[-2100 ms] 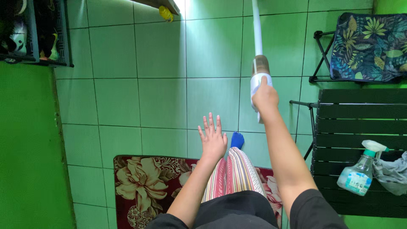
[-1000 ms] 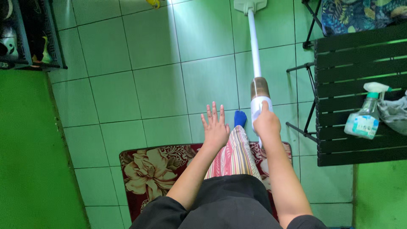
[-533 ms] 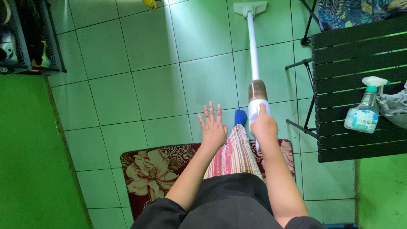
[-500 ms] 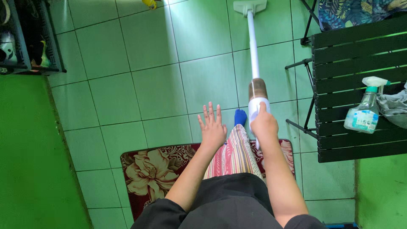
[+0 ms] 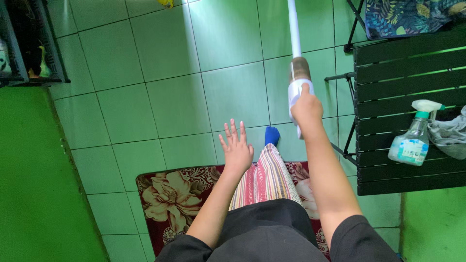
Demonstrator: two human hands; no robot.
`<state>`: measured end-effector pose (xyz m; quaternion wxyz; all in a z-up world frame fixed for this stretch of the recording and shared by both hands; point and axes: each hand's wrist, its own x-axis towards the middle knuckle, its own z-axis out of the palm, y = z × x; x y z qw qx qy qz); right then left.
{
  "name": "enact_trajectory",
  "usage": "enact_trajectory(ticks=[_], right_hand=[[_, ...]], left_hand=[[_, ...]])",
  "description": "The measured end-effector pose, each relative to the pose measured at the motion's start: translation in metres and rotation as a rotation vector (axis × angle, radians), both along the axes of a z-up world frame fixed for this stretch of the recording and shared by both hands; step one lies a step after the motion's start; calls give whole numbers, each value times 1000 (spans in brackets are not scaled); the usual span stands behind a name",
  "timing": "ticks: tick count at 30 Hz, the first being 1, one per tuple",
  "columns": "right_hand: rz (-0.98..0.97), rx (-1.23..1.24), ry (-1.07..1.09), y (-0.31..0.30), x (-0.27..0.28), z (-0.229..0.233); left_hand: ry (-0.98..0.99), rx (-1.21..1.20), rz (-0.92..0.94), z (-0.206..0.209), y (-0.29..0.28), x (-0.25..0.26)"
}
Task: The person vacuums the tiled floor using a handheld vacuum cleaner, moving the cleaner back and forth across a floral rug and the surrounding green floor tiles.
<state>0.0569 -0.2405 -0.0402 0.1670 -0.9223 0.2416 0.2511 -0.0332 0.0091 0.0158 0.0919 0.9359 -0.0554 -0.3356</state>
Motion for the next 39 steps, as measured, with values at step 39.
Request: enact_trajectory(ticks=[39], right_hand=[[-141,51,83,66,-176,86]], left_hand=[[-131,-103,-137,-2,3,-56]])
